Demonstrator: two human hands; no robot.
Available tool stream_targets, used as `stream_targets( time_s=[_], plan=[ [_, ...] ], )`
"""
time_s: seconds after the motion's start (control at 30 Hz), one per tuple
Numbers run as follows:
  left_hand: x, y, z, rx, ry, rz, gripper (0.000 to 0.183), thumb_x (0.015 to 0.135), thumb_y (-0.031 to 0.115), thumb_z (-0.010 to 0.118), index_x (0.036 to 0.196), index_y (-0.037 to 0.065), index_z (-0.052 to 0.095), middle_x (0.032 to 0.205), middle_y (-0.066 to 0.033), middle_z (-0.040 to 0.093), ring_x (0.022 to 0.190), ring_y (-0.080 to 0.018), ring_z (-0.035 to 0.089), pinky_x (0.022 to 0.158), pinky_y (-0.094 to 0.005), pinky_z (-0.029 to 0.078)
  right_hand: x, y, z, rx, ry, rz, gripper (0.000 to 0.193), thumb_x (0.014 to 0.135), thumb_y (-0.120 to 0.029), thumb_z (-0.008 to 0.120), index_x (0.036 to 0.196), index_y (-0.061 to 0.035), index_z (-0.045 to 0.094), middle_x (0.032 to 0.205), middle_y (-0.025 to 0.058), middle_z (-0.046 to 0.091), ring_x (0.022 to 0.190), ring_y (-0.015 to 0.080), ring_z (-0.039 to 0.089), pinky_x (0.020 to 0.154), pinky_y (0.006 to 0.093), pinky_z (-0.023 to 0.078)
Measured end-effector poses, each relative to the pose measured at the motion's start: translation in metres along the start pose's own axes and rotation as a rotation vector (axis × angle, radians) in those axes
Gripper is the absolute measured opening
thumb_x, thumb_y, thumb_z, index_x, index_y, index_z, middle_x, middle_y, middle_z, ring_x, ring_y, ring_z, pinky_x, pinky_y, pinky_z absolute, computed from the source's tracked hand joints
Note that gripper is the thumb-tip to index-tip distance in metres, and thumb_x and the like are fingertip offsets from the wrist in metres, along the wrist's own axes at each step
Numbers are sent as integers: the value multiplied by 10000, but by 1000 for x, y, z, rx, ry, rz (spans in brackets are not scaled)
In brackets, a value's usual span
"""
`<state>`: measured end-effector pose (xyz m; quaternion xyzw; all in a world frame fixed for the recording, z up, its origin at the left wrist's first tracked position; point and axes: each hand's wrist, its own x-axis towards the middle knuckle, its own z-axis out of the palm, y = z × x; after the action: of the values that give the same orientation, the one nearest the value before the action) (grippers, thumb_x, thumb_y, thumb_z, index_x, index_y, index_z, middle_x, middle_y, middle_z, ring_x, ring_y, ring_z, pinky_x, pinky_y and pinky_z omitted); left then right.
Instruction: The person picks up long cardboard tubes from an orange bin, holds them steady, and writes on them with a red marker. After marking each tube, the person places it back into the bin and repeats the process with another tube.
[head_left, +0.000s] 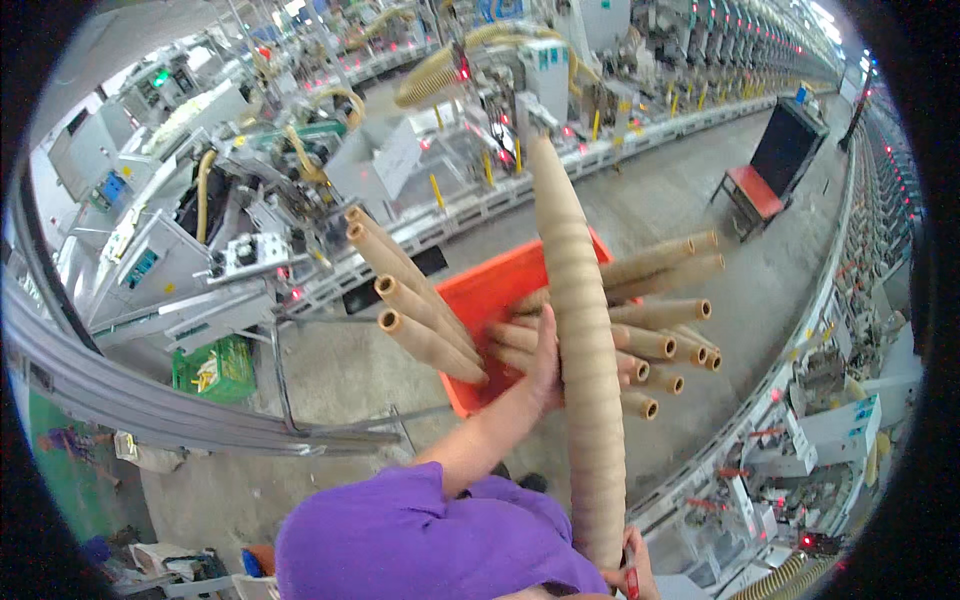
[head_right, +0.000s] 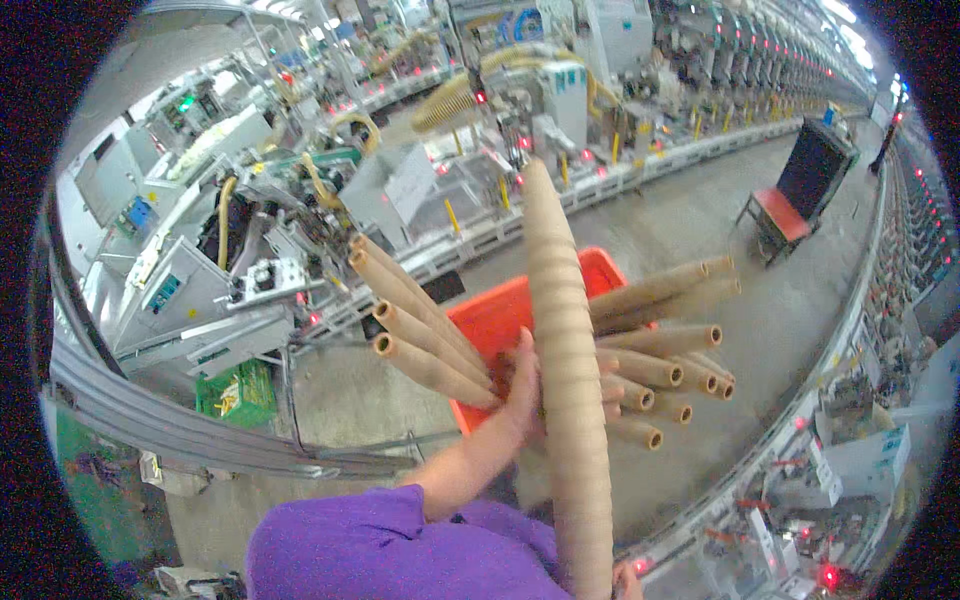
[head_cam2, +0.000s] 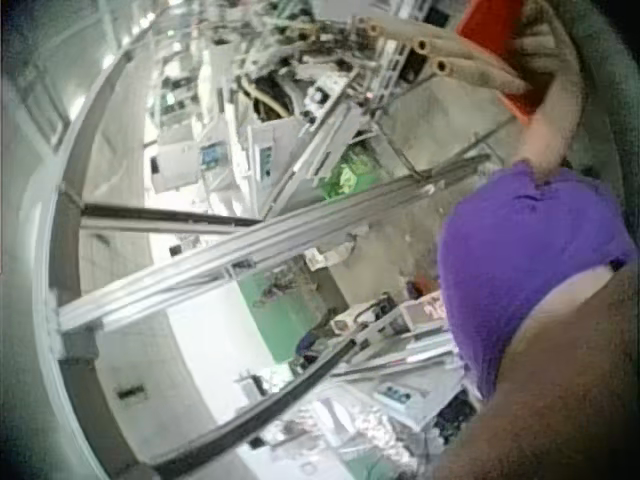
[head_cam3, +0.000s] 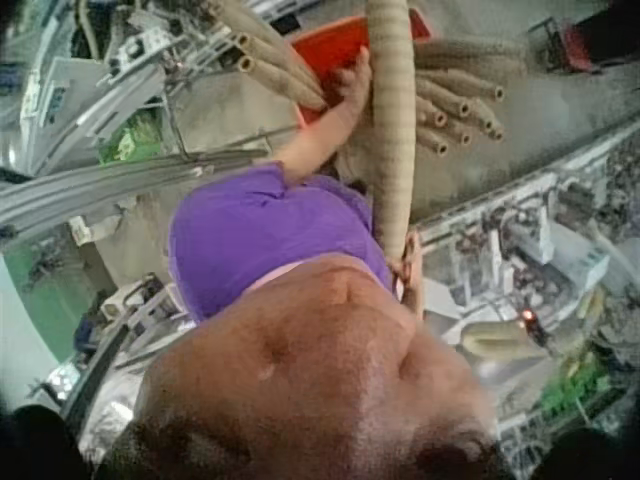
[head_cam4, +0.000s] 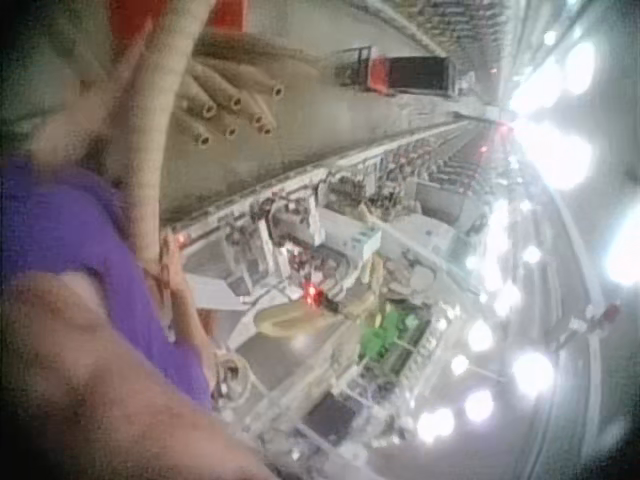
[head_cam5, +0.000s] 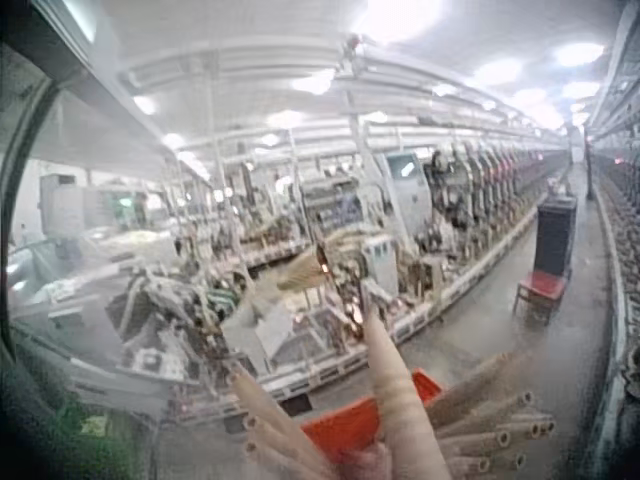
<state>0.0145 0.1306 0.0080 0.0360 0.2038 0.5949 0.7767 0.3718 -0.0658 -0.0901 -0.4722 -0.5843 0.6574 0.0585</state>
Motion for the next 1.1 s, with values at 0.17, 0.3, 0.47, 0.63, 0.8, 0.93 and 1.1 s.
stream_targets(
  time_s=[0.17,0.3,0.47,0.63,0.8,0.93,1.1],
  plan=[
    [-26,-47,-11,-61,57,-114,847,790,821,326,1108,74,569,911,-137,642,802,-295,649,677,-450,555,13,-45,-37,743,297,-37,308,897,-347,540,788,-64,488,657,120,600,587,223,600,614,335,496],
    [-61,-84,-22,10,3,-97,821,804,809,326,1064,77,589,872,-103,641,774,-256,649,688,-407,555,60,-152,-39,66,541,-455,578,949,-557,410,872,-25,624,706,28,543,653,118,519,584,263,420],
    [-92,-107,-34,-22,-96,-152,867,791,832,301,1046,57,594,919,-98,644,817,-238,641,748,-384,538,131,-257,-14,336,450,-678,65,834,-29,623,884,8,642,769,48,634,648,94,562,550,223,424],
    [-104,-108,-40,28,-31,-243,1046,724,898,235,1119,-14,563,959,-166,634,885,-288,632,800,-398,517,167,-300,1,165,524,-810,72,827,-6,653,780,-23,600,683,9,607,549,48,521,480,189,381],
    [-114,-107,-63,6,-239,-231,886,811,803,331,1237,46,504,1083,-114,613,948,-234,612,860,-377,503,171,-311,16,172,747,-789,207,822,-55,698,686,-41,544,642,-29,559,573,24,464,509,190,341],
    [-118,-106,-74,40,-113,-135,823,835,756,388,1294,78,472,1156,-82,598,1009,-213,594,902,-373,483,171,-312,31,250,857,-827,322,845,-61,678,593,-51,478,597,-19,536,556,27,421,501,208,312],
    [-120,-100,-74,128,-27,-95,806,839,741,401,1313,92,467,1195,-65,584,1064,-205,567,951,-372,450,178,-317,37,167,963,-842,289,860,-55,655,606,-34,518,600,-14,547,561,38,422,517,218,324]
  ],
)
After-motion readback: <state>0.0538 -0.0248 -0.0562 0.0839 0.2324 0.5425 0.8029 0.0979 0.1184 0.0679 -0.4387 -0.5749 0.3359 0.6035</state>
